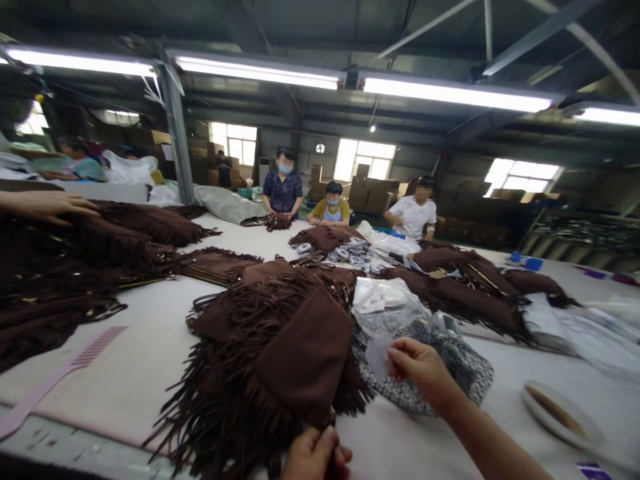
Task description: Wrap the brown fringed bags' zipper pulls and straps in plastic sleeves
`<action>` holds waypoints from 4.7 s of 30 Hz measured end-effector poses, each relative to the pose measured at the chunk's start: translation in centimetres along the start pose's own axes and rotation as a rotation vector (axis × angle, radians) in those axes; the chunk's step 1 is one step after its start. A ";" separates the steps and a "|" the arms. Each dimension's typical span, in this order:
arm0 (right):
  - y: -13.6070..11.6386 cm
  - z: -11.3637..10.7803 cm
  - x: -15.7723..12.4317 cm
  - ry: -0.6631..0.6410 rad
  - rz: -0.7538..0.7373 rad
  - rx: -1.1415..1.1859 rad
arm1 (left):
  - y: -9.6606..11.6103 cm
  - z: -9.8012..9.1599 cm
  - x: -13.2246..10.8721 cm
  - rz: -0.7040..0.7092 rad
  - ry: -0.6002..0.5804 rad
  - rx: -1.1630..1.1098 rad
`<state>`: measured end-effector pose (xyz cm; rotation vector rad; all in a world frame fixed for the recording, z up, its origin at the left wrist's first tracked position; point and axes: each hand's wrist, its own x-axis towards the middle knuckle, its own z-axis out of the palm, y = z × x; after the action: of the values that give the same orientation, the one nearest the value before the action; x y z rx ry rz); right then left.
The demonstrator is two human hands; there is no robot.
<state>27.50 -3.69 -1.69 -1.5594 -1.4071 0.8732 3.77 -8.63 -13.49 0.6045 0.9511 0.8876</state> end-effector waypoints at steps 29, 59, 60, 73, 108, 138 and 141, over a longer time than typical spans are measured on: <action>2.0 8.0 -9.1 -0.104 0.078 -0.085 | 2.5 1.4 -2.8 0.014 -0.153 -0.047; 2.0 7.2 -13.1 -0.245 0.264 -0.176 | 3.3 2.7 -3.3 0.088 0.023 -0.237; 2.1 7.1 -13.1 -0.243 0.274 -0.160 | 3.3 2.6 -3.3 0.085 0.022 -0.233; 2.0 7.3 -13.7 -0.247 0.220 -0.116 | 3.1 2.4 -3.8 0.085 0.010 -0.225; 1.2 7.2 -14.2 -0.234 0.055 -0.252 | 3.0 2.2 -4.5 0.081 0.000 -0.179; 0.3 10.7 -9.4 -0.145 0.030 -0.038 | 3.5 0.9 -7.8 0.053 -0.077 -0.084; 0.0 10.6 -9.5 -0.120 0.012 -0.029 | 3.2 1.0 -7.9 0.029 -0.132 -0.054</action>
<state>16.71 -11.71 -6.29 -1.5604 -1.5030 0.9713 1.21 -13.81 -7.15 0.6243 0.7994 0.8849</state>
